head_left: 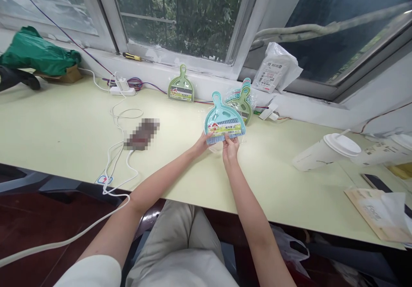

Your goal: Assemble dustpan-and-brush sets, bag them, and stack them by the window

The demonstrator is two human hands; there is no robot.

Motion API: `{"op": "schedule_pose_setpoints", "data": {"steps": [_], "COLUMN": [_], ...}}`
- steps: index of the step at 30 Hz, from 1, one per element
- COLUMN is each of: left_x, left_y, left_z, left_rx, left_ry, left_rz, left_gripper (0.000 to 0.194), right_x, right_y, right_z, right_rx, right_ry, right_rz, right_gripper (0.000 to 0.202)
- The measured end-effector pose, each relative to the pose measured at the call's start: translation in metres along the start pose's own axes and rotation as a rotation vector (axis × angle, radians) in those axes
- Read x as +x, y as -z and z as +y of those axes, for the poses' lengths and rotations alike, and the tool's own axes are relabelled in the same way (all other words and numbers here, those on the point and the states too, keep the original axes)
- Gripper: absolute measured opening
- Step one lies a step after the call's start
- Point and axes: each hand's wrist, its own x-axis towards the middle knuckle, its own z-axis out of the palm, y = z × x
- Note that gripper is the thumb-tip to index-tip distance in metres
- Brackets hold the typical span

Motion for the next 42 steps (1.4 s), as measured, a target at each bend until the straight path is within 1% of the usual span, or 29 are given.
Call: {"op": "schedule_pose_setpoints", "data": {"steps": [2, 4, 7, 10, 12, 17, 20, 23, 25, 27, 29, 30, 31, 32, 34, 35, 36, 37, 39, 41, 42], "left_x": [0.002, 0.003, 0.002, 0.002, 0.002, 0.001, 0.002, 0.004, 0.006, 0.008, 0.009, 0.01, 0.01, 0.009, 0.008, 0.007, 0.006, 0.005, 0.003, 0.003, 0.003], "left_y": [0.003, 0.007, 0.011, 0.013, 0.013, 0.011, 0.013, 0.017, 0.02, 0.025, 0.029, 0.031, 0.033, 0.035, 0.039, 0.042, 0.045, 0.048, 0.053, 0.058, 0.06], "left_z": [0.004, 0.007, 0.007, 0.005, 0.005, 0.007, 0.008, 0.007, 0.007, 0.009, 0.013, 0.016, 0.019, 0.023, 0.029, 0.032, 0.035, 0.037, 0.039, 0.038, 0.037], "left_rx": [0.026, 0.063, 0.116, 0.149, 0.156, 0.192, 0.204, 0.21, 0.21, 0.195, 0.165, 0.147, 0.128, 0.111, 0.091, 0.091, 0.099, 0.109, 0.129, 0.138, 0.142], "left_ry": [-0.068, -0.081, -0.041, 0.0, 0.004, 0.01, -0.005, -0.022, -0.022, -0.009, 0.0, 0.001, -0.001, -0.005, -0.003, 0.007, 0.02, 0.035, 0.064, 0.109, 0.142], "left_rz": [0.028, 0.058, 0.119, 0.13, 0.129, 0.151, 0.178, 0.229, 0.271, 0.301, 0.32, 0.327, 0.333, 0.338, 0.343, 0.337, 0.327, 0.317, 0.303, 0.269, 0.24], "left_gripper": [0.051, 0.053, 0.055, 0.056, 0.057, 0.058, 0.057, 0.053, 0.049, 0.044, 0.039, 0.038, 0.039, 0.042, 0.048, 0.05, 0.051, 0.051, 0.048, 0.042, 0.04], "right_x": [0.001, 0.002, 0.006, 0.011, 0.011, 0.005, 0.002, 0.001, 0.002, 0.006, 0.009, 0.011, 0.012, 0.013, 0.013, 0.012, 0.012, 0.013, 0.015, 0.017, 0.018], "right_y": [0.0, 0.001, 0.004, 0.008, 0.009, 0.005, 0.002, 0.0, 0.002, 0.007, 0.015, 0.02, 0.024, 0.027, 0.032, 0.033, 0.034, 0.035, 0.037, 0.041, 0.042], "right_z": [0.001, 0.002, 0.001, -0.002, -0.002, 0.004, 0.007, 0.008, 0.006, 0.001, -0.008, -0.013, -0.019, -0.024, -0.031, -0.032, -0.032, -0.031, -0.026, -0.021, -0.019], "right_rx": [-0.001, -0.014, -0.011, -0.003, -0.008, 0.016, 0.035, 0.023, -0.014, -0.104, -0.284, -0.411, -0.562, -0.731, -1.079, -1.232, -1.358, -1.448, -1.517, -1.497, -1.482], "right_ry": [-0.013, -0.043, -0.111, -0.159, -0.151, -0.084, -0.082, -0.104, -0.143, -0.221, -0.29, -0.277, -0.205, -0.062, 0.283, 0.442, 0.568, 0.664, 0.79, 0.855, 0.871], "right_rz": [-0.007, -0.012, -0.054, -0.114, -0.114, -0.066, -0.066, -0.084, -0.118, -0.178, -0.26, -0.3, -0.316, -0.315, -0.342, -0.37, -0.402, -0.421, -0.4, -0.332, -0.292], "right_gripper": [0.04, 0.039, 0.038, 0.038, 0.037, 0.039, 0.039, 0.04, 0.038, 0.032, 0.027, 0.027, 0.028, 0.028, 0.033, 0.037, 0.041, 0.042, 0.032, 0.023, 0.022]}}
